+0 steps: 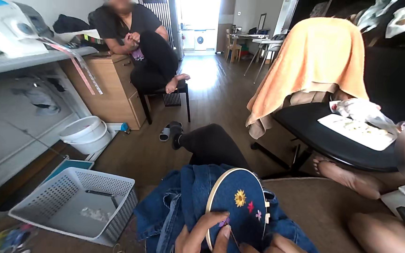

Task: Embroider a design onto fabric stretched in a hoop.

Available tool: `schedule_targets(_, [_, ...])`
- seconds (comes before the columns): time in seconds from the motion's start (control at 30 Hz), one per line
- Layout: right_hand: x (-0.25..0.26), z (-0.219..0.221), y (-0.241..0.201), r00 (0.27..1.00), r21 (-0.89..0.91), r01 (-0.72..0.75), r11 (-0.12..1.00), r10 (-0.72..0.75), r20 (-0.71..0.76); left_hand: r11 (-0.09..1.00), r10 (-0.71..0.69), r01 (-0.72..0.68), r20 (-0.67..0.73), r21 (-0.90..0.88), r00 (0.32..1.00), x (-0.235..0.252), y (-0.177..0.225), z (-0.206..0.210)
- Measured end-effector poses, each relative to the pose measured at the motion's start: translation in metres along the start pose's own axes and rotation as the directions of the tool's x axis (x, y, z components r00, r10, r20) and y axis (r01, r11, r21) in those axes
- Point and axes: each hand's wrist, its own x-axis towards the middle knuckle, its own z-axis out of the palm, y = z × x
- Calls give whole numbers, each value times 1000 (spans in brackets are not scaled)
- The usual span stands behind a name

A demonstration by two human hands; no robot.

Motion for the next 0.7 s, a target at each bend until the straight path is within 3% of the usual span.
schedule_targets(0.1, [10, -2, 3, 962, -64, -215, 975, 223, 161, 1000, 3, -2, 23, -26, 1000, 2, -3, -3])
schedule_targets(0.27, [45, 0, 0, 898, 233, -434, 870, 396, 192, 999, 10, -10, 6, -40, 1000, 2, -4, -2])
schedule_targets(0.57, [76, 23, -8, 896, 263, -440, 858, 399, 197, 996, 4, 8, -129, 92, 992, 5, -3, 4])
schedule_targets(0.7, [90, 27, -5, 914, 438, -404, 803, 374, 157, 999, 0, 4, -112, 36, 994, 7, -7, 2])
